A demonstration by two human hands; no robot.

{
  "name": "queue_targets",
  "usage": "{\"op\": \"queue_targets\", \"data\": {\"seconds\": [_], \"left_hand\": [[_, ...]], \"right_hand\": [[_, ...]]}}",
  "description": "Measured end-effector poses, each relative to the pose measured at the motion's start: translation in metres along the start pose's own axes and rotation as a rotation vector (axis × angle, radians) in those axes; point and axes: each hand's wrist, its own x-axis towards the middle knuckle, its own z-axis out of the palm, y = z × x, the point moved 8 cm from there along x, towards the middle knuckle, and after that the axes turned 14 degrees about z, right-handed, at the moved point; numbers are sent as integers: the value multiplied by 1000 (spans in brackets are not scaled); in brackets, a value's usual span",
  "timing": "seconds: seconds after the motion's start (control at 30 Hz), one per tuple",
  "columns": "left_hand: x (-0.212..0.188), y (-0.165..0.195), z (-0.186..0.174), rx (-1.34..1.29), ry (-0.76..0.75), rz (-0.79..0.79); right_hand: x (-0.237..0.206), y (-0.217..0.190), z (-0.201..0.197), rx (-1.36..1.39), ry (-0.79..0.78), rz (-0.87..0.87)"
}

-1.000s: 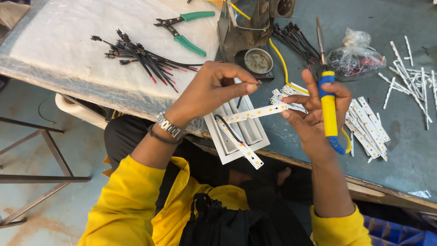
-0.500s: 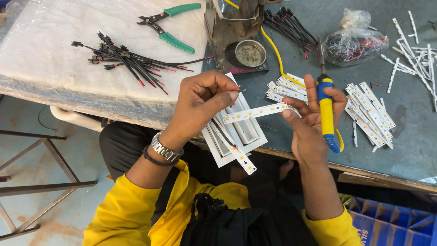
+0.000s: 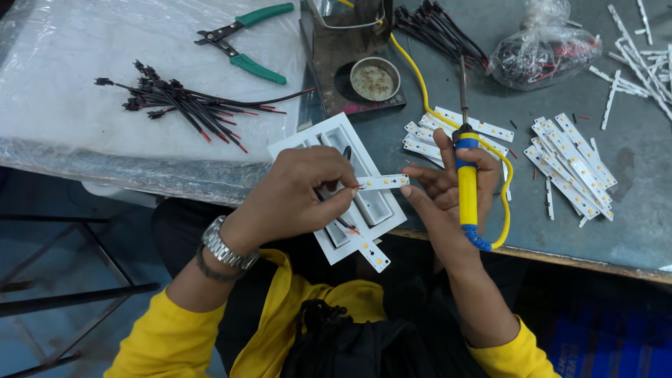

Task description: The person assembles an LED light fixture by soldering LED strips and wires to a white plastic housing. They use a soldering iron to attach wires to the strips and secure them inside the fixture.

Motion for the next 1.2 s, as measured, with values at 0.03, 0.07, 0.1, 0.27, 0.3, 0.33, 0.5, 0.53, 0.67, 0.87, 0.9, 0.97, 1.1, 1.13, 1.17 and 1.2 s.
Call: {"op": "queue_targets", "data": {"seconds": [0.03,0.07,0.1,0.27,0.3,0.33,0.5,0.53,0.67,0.87,0.9,0.97,1.1,1.13,1.17,1.2], "left_hand": [[-1,3,1,19,-8,23],[-2,6,1,39,-16,45],[-3,7,1,42,-13,41],[-7,4,-2,53,-18,20],[-6,7,-1,81,-36,70],[-5,10,0,108,-53,118],[-1,11,10,124,-161,128],[0,12,11,142,-174,142],[5,18,12,216,-229,187],[5,11,21,325,-405,101],[6,15,21,342,-388,141],[6,23,20,376,-353,222],[1,29,20,418,-330,258],[1,27,20,408,-340,245],[0,26,19,398,-349,230],[0,25,19,393,-352,214]], "right_hand": [[-2,0,0,-23,11,-8],[-3,0,1,-46,20,-15],[-4,0,1,-68,29,-23],[-1,-1,-1,-16,-8,-17],[1,-2,-2,1,-22,-24],[3,-3,-4,-9,-18,-19],[13,-4,-9,-52,-13,-19],[14,-3,-8,-34,-24,-12],[17,1,-8,-24,-42,-3],[22,5,-9,14,-75,20],[22,6,-9,37,-78,31],[20,5,-8,-26,-70,-2],[17,4,-8,-84,-75,-30],[17,4,-7,-70,-80,-26],[17,5,-7,-55,-88,-21],[17,5,-6,-41,-97,-17]]}}
